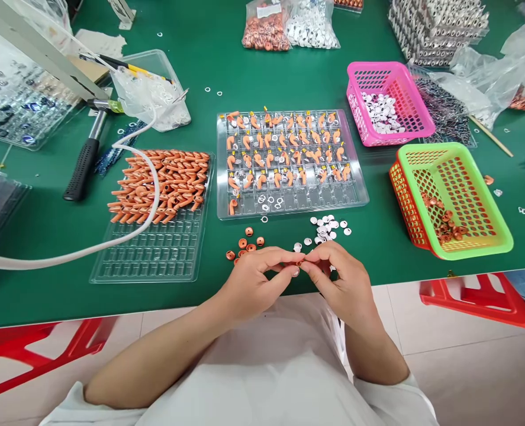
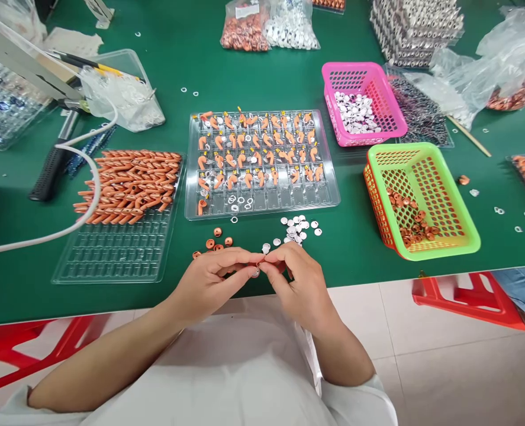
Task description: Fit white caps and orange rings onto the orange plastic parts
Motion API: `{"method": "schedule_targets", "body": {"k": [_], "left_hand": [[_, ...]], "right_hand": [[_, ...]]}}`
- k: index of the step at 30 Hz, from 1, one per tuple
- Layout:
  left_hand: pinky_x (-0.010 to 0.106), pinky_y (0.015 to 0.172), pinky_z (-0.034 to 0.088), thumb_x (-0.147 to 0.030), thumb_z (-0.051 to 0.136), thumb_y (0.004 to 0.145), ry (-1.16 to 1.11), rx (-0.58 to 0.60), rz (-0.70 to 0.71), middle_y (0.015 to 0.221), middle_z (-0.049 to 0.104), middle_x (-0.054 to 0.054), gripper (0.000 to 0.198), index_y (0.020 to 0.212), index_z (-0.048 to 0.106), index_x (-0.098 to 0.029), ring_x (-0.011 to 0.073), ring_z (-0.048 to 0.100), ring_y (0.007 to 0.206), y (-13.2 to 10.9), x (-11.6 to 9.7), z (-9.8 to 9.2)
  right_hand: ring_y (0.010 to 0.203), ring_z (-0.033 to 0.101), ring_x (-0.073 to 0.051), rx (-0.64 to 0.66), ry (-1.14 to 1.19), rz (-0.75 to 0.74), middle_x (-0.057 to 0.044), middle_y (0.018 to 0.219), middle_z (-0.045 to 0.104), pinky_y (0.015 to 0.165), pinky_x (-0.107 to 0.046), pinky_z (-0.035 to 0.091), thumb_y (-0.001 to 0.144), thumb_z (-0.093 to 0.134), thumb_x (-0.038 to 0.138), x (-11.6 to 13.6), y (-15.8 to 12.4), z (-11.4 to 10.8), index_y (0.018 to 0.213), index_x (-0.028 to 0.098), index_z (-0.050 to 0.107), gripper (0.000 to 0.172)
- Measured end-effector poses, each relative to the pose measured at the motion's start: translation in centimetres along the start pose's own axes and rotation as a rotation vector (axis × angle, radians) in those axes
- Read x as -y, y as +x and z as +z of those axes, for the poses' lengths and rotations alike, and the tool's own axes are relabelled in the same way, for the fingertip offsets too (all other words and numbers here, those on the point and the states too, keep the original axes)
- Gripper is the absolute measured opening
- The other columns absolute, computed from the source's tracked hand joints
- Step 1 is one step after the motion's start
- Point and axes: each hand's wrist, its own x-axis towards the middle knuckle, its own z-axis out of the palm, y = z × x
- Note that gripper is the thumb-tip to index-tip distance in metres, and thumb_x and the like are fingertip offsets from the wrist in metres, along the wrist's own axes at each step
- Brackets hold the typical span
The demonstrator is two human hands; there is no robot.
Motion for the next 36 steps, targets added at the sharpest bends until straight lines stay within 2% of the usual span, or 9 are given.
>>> {"method": "schedule_targets", "body": {"k": [6, 9, 14, 18, 21, 29, 36], "left_hand": [[0.025, 0.077, 0.06, -0.015, 0.062, 0.088, -0.039, -0.007, 0.055, 0.085, 0.078, 0.005, 0.02, 0.098, 0.079, -0.019, 0.0167, 0.073, 0.082, -0.1, 0.1, 0.1], [0.027, 0.076, 0.061, -0.017, 0.066, 0.085, -0.1, -0.035, -0.017, 0.086, 0.078, 0.006, 0.016, 0.094, 0.079, -0.018, 0.0173, 0.074, 0.079, -0.1, 0.3, 0.1], [0.03, 0.073, 0.064, -0.022, 0.071, 0.082, -0.323, -0.007, -0.182, 0.081, 0.079, 0.006, 0.012, 0.089, 0.078, -0.016, 0.0188, 0.075, 0.072, -0.1, 0.2, 0.0], [0.029, 0.071, 0.064, -0.021, 0.073, 0.078, -0.41, -0.049, -0.235, 0.077, 0.078, 0.005, 0.011, 0.087, 0.078, -0.016, 0.0174, 0.074, 0.07, 0.0, 0.3, -0.1], [0.027, 0.073, 0.064, -0.018, 0.073, 0.078, -0.425, -0.069, -0.23, 0.075, 0.077, 0.004, 0.01, 0.086, 0.078, -0.016, 0.0155, 0.073, 0.069, 0.0, 0.5, 0.0], [0.025, 0.073, 0.062, -0.016, 0.071, 0.079, -0.34, -0.092, -0.208, 0.077, 0.077, 0.004, 0.011, 0.088, 0.077, -0.016, 0.0151, 0.073, 0.071, -0.3, 0.8, 0.2], [0.026, 0.074, 0.061, -0.017, 0.069, 0.076, -0.299, -0.13, -0.213, 0.081, 0.078, 0.006, 0.012, 0.086, 0.076, -0.015, 0.018, 0.074, 0.077, -0.2, 0.8, 0.5]], "right_hand": [[0.072, 0.058, -0.014, 0.013, -0.085, -0.077, 0.0, 0.081, 0.065, 0.061, -0.027, 0.046, 0.094, 0.057, 0.013, 0.2, 0.0, 0.1, 0.093, 0.024, 0.062, 0.012], [0.07, 0.058, -0.015, 0.023, -0.063, -0.058, -0.001, 0.082, 0.066, 0.059, -0.028, 0.046, 0.094, 0.057, 0.016, 0.2, 0.1, 0.2, 0.091, 0.025, 0.063, 0.01], [0.065, 0.056, -0.014, 0.042, 0.041, 0.04, -0.001, 0.077, 0.065, 0.055, -0.027, 0.044, 0.092, 0.063, 0.023, 0.0, 0.2, 0.3, 0.087, 0.023, 0.066, 0.007], [0.068, 0.056, -0.014, 0.043, 0.117, 0.049, -0.001, 0.079, 0.065, 0.055, -0.027, 0.044, 0.093, 0.061, 0.023, -0.2, 0.1, 0.5, 0.092, 0.024, 0.069, 0.008], [0.069, 0.056, -0.014, 0.051, 0.153, 0.066, -0.001, 0.08, 0.064, 0.057, -0.026, 0.044, 0.093, 0.059, 0.021, -0.3, 0.0, 0.8, 0.095, 0.025, 0.069, 0.01], [0.064, 0.054, -0.012, 0.032, 0.184, 0.137, 0.001, 0.078, 0.061, 0.054, -0.025, 0.041, 0.09, 0.06, 0.018, -0.1, 0.1, 1.2, 0.087, 0.023, 0.066, 0.008], [0.064, 0.054, -0.012, -0.044, 0.04, 0.004, 0.001, 0.077, 0.06, 0.055, -0.025, 0.043, 0.092, 0.057, 0.014, 0.2, 0.0, 2.1, 0.09, 0.023, 0.062, 0.011]]}}
